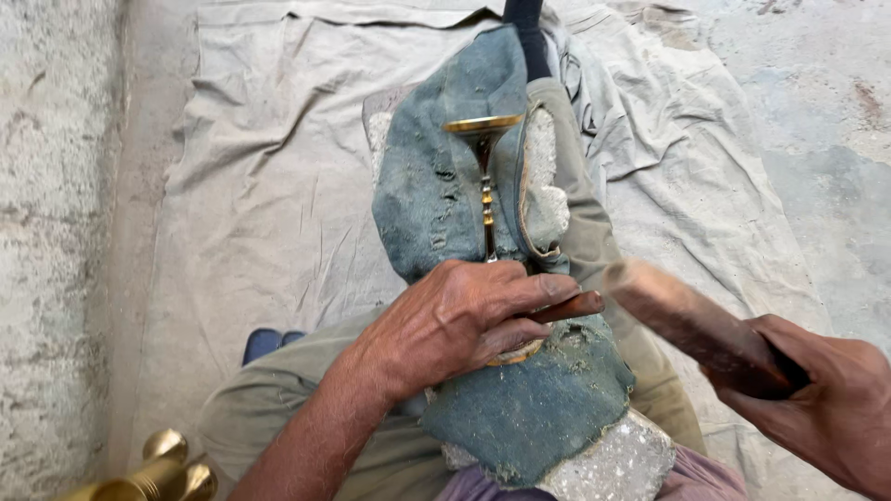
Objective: The person sits on the ground with a brass goblet-shaped object resting on a padded cloth on their lap. They hold a small punch against the metal surface and strike it with a wooden mallet, repositioning the punch repeatedly to work the patterned area, occasionally rotating the object and adjusting the punch.
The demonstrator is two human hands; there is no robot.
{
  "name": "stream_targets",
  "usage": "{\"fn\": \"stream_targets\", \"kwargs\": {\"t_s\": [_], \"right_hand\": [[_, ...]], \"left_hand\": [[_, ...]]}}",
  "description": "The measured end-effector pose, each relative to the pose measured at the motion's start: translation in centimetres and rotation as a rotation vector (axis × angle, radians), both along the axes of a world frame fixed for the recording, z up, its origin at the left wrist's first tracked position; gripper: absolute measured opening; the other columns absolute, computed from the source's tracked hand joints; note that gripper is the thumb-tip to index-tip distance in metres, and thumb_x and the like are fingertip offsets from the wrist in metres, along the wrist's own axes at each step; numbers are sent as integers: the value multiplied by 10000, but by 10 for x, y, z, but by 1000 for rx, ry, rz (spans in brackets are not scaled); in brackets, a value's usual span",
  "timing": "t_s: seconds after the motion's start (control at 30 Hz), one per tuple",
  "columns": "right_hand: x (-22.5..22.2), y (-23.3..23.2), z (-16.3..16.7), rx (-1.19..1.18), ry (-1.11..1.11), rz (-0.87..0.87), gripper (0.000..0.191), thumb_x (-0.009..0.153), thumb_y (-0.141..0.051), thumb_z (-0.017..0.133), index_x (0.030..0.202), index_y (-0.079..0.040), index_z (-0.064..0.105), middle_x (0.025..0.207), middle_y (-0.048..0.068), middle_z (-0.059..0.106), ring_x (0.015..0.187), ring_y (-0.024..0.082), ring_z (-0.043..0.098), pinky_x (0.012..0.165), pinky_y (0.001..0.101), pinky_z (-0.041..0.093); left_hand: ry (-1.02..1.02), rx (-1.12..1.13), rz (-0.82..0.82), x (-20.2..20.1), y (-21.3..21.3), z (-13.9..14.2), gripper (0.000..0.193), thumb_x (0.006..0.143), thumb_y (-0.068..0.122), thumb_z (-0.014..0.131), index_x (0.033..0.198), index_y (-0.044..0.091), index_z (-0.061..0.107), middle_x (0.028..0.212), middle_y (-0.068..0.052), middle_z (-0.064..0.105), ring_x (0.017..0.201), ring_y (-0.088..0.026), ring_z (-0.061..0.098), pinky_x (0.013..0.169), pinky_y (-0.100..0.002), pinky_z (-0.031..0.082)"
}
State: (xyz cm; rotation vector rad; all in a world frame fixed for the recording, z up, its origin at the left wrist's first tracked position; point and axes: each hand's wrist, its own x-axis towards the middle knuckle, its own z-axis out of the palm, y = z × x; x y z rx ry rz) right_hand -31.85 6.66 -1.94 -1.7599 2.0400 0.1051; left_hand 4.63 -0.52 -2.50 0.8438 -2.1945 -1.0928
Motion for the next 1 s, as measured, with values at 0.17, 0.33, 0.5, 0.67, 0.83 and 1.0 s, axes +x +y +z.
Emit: {"fn": "stream_targets", "kwargs": {"t_s": [0.17, 0.33, 0.5, 0.67, 0.83, 1.0], "right_hand": [[4, 3, 10, -10, 38, 11, 329, 770, -260, 880, 1000, -85, 722, 673, 33, 640, 580, 157, 644, 585, 357, 562], [3, 12, -4, -62, -35, -127, 333, 772, -264, 888, 1008, -95, 723, 693, 36, 635, 611, 153, 651, 618, 338, 576], [-22, 25, -17, -44, -48, 19, 319, 758, -236, 862, 1012, -91, 734, 720, 23, 656, 650, 130, 682, 635, 304, 601], [-41, 26, -40, 4, -201, -107, 240, 856, -212, 815, 966, -41, 688, 760, 74, 659, 701, 169, 704, 693, 312, 629], [-32, 35, -44, -29, -66, -8, 326, 789, -187, 847, 1029, -75, 657, 839, 51, 712, 747, 143, 732, 699, 303, 629], [-7, 21, -19, 86, -147, -491, 226, 982, -120, 752, 909, 82, 684, 771, 192, 730, 715, 252, 767, 711, 377, 642]], "left_hand": [[0, -36, -30, 0, -5, 4, 480, 918, 229, 752, 1381, 219, 621, 951, -40, 692, 835, -246, 704, 739, -388, 595], [35, -53, -81, 0, -6, 1, 511, 915, 214, 743, 1408, 246, 613, 980, -21, 714, 836, -240, 699, 776, -379, 609], [-7, -19, -61, 1, -9, 1, 503, 892, 252, 765, 1373, 227, 622, 991, -34, 719, 875, -243, 718, 777, -389, 604], [-17, 0, -95, 2, -11, 5, 505, 903, 231, 751, 1391, 220, 623, 961, -57, 709, 867, -268, 706, 774, -414, 592], [-13, 37, -86, -1, -14, 3, 496, 867, 249, 768, 1346, 224, 641, 989, -45, 731, 880, -254, 728, 774, -401, 605], [21, -26, -116, -1, -14, 3, 475, 907, 243, 763, 1361, 192, 631, 1080, -43, 746, 973, -260, 729, 818, -404, 601]]}}
